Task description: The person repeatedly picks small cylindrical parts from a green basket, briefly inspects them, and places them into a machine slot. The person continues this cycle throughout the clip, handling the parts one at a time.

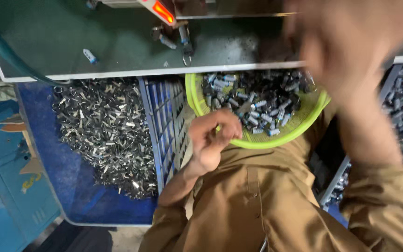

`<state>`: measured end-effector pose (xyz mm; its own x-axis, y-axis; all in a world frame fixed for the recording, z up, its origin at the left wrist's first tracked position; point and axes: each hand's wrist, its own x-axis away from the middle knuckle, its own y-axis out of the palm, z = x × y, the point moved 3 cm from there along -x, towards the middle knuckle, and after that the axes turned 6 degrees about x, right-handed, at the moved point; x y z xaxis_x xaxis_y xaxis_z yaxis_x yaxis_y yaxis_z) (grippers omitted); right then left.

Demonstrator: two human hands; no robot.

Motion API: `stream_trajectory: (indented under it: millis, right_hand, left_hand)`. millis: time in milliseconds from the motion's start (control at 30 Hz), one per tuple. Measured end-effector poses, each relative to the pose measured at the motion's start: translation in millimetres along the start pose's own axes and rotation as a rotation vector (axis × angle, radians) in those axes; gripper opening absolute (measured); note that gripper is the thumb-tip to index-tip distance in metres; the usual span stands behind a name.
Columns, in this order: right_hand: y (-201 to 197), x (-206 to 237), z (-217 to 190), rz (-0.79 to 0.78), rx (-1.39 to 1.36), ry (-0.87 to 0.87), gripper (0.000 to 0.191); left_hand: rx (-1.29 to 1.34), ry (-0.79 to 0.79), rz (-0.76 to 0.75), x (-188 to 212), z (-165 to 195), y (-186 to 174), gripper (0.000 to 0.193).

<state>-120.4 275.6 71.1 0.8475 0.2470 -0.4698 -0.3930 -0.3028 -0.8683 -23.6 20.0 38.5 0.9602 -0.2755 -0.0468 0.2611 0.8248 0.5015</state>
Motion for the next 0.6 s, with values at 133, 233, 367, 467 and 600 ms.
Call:
stream_trajectory:
  millis: [133, 233, 367, 467, 600]
  right_hand:
    - [8.7, 30.3, -79.5, -0.297, -0.934, -0.038, 0.027]
    - [26.6, 69.1, -99.4, -0.439, -0.952, 0.769, 0.017]
    - [17.1, 90.6, -106.6, -0.129, -0.939, 0.428, 0.029]
    - [20.5, 100.1, -105.2, -0.077, -1.082, 0.469, 0.036]
    - [27.2, 98.9, -105.9, 0.058, -1.398, 0.621, 0.038]
  left_hand:
    - [-0.016, 0.017, 0.040, -3.5, 17.1, 2.6, 0.030]
    - [-0.217, 0.097, 0.122, -7.0, 25.2, 6.5, 0.016]
    - [-0.584, 0.103, 0.117, -14.9, 22.7, 8.8, 0.019]
    - [-0.577, 0.005, 0.026, -18.6, 17.3, 9.3, 0.018]
    - [-0.559, 0.133, -0.024, -19.3, 21.1, 9.5, 0.021]
